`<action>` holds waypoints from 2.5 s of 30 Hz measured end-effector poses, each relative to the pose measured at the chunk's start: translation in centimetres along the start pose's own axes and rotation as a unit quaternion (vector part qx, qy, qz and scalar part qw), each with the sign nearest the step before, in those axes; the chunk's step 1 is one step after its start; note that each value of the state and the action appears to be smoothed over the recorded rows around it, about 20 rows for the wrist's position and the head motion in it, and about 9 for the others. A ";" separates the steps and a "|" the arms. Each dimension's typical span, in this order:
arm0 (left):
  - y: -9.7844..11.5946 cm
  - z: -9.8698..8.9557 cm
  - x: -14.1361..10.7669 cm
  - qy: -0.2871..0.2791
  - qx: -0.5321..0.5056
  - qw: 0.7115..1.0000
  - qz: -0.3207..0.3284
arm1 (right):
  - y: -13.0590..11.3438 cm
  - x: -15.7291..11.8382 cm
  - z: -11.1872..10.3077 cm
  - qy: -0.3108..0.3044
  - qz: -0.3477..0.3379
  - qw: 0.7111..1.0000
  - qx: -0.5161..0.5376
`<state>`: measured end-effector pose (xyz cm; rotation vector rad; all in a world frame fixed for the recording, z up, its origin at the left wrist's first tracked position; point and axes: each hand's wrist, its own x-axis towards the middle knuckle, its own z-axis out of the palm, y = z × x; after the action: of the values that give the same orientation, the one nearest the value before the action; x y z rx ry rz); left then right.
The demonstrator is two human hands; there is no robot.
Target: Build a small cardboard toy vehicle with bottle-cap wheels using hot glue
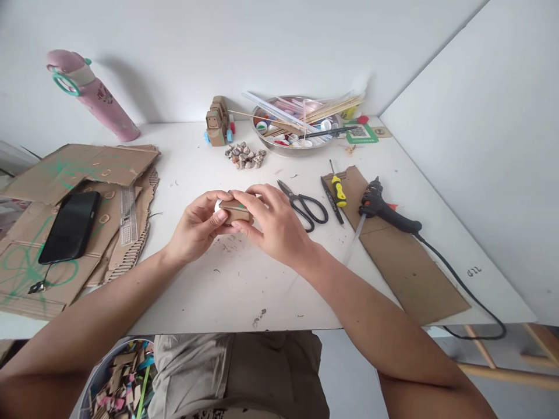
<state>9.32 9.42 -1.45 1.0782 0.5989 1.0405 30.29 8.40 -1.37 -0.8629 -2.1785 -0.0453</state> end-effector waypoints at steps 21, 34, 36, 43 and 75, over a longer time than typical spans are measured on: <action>1.3 -1.2 0.2 -0.011 -0.065 0.993 -0.100 | -0.1 0.1 -0.9 0.046 -0.014 0.998 0.036; 1.5 -1.2 0.4 -0.004 -0.013 0.995 -0.099 | 0.4 -0.2 -0.8 0.044 -0.030 0.998 0.018; 1.6 -1.3 0.4 -0.001 -0.025 0.993 -0.118 | 0.6 -0.2 -0.9 0.024 -0.015 0.999 0.028; 1.5 -1.0 0.4 0.031 -0.097 0.978 -0.184 | 1.0 0.1 -0.9 0.023 -0.043 0.997 0.051; 0.4 -0.2 -0.1 0.090 -0.107 0.979 -0.146 | -1.7 0.4 -0.5 0.194 -0.028 0.969 -0.151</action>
<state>8.93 9.51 -1.15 0.6887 0.7482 0.9244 29.41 7.19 -0.31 -0.8745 -1.8493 -0.5419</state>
